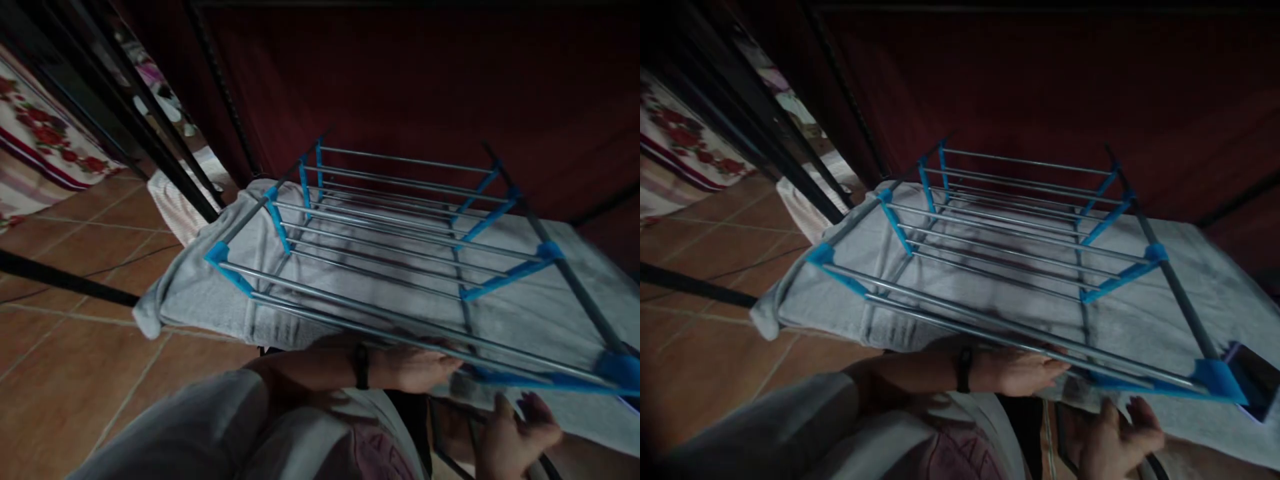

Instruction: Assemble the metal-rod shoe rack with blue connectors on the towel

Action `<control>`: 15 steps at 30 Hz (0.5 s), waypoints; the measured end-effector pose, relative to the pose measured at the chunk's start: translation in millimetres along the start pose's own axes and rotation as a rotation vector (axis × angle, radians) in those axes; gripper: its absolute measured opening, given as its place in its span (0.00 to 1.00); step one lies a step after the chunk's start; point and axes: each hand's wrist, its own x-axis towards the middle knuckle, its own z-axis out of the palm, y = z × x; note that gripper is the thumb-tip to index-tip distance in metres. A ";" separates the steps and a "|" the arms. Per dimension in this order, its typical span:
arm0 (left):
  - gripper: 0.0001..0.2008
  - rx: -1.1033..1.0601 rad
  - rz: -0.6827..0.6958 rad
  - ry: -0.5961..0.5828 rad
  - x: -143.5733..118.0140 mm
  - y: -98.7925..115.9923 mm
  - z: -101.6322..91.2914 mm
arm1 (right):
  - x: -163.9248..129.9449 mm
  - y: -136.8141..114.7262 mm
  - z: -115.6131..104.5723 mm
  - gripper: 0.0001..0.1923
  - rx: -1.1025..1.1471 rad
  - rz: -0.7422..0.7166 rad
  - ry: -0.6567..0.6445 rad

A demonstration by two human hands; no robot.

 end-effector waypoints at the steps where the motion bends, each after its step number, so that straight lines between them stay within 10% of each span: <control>1: 0.20 -0.020 0.012 -0.037 -21.0 -2.4 -12.8 | -8.1 -1.2 -4.2 0.25 -0.013 -0.016 0.025; 8: 0.18 -0.242 -0.241 0.038 -147.1 -26.9 -62.5 | -64.8 -15.4 19.5 0.30 0.065 0.431 -0.694; 15: 0.15 -0.628 -0.902 0.653 -233.8 -69.9 -48.7 | -89.4 -45.3 77.3 0.21 0.347 0.700 -0.824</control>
